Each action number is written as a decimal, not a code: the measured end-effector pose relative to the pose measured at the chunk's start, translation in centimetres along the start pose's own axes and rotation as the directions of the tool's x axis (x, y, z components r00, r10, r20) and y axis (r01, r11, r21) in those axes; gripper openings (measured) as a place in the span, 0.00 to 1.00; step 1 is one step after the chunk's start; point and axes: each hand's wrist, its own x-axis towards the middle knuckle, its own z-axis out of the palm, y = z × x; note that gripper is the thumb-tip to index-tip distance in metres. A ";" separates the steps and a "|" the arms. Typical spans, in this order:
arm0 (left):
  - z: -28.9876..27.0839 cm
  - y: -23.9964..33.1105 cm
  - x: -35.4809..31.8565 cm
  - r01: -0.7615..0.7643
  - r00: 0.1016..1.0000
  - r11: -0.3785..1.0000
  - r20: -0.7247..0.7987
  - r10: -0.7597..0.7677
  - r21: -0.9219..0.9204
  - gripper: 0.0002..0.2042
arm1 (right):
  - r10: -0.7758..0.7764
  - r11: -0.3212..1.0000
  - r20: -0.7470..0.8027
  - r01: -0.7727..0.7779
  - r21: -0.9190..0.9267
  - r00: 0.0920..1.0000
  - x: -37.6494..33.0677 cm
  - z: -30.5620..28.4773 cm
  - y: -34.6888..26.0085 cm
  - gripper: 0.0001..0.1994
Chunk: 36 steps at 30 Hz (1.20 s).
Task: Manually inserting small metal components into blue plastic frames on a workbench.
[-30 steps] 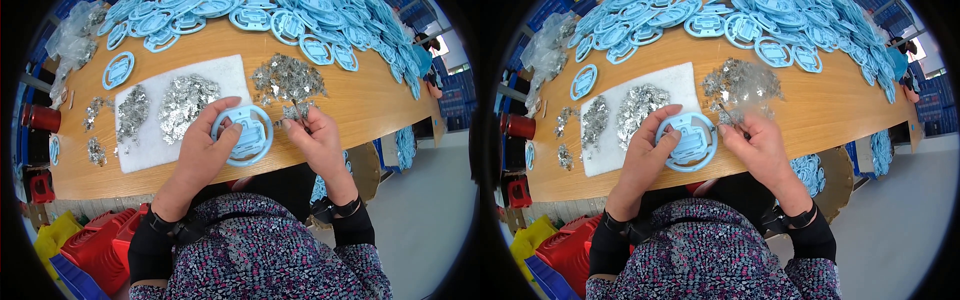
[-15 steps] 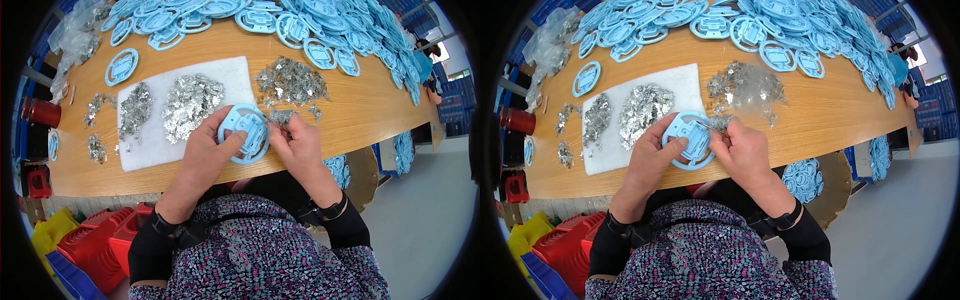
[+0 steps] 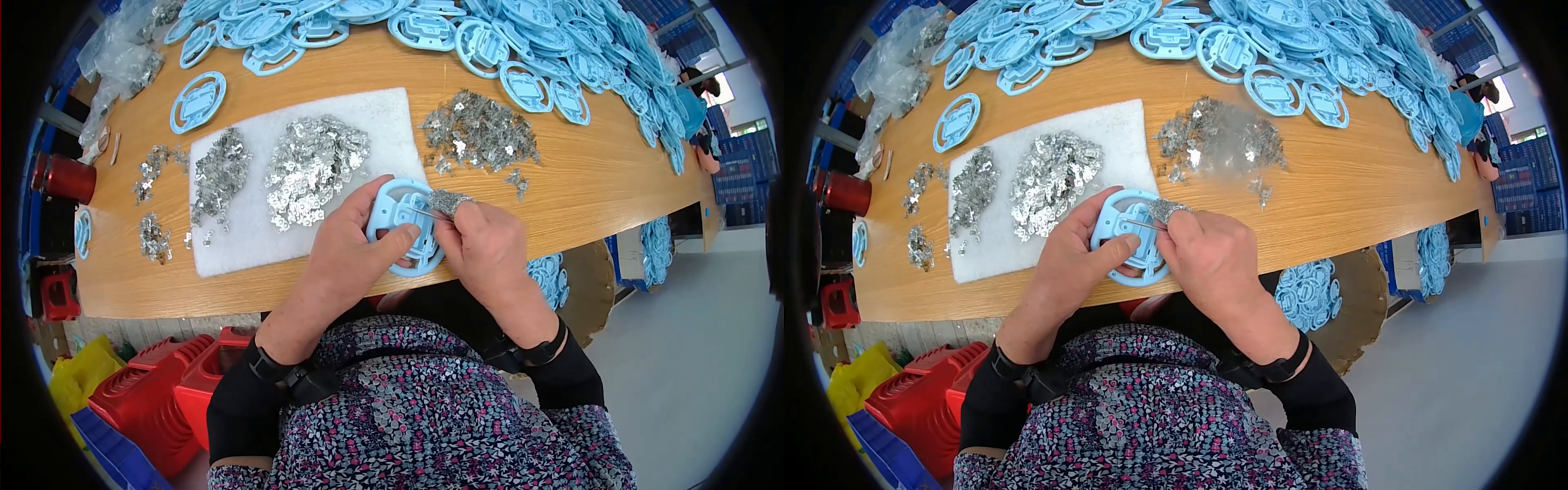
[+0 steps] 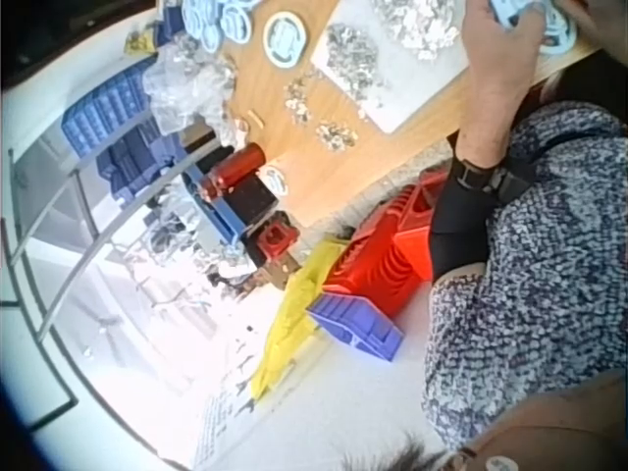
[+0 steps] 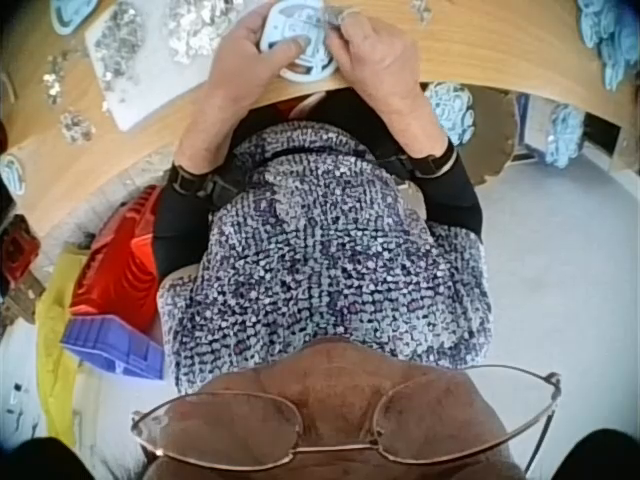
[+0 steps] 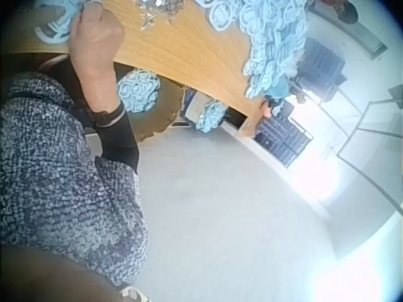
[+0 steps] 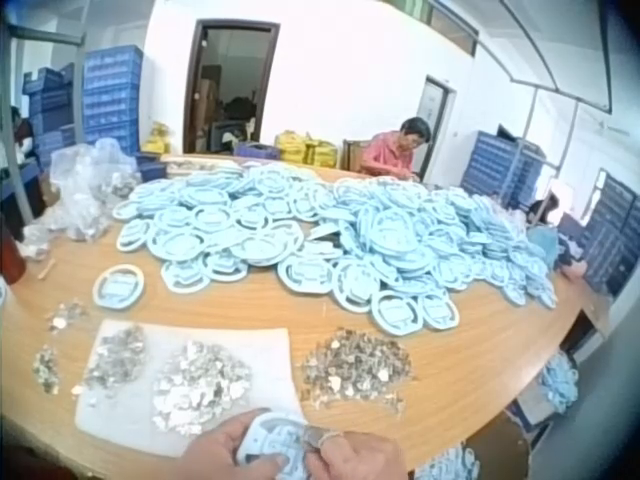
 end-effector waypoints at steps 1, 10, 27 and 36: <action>0.0 0.0 0.0 0.003 1.000 1.000 -0.001 -0.003 -0.008 0.28 | 0.000 1.000 0.001 0.000 -0.001 1.000 0.0 -0.3 0.1 0.12; -0.1 0.0 0.2 0.005 1.000 0.999 0.017 -0.004 -0.032 0.28 | 0.000 0.984 0.189 -0.034 0.175 0.982 -0.6 -1.0 1.0 0.10; -0.5 2.3 -0.8 0.086 0.986 0.974 0.156 -0.054 -0.209 0.28 | 0.246 -0.179 0.720 -0.699 0.692 0.649 -0.7 -1.7 2.2 0.14; -0.5 2.8 -0.7 -0.215 0.970 0.906 0.184 0.157 0.363 0.26 | 0.323 -0.019 0.702 -0.737 0.675 0.634 -0.3 -2.2 0.3 0.15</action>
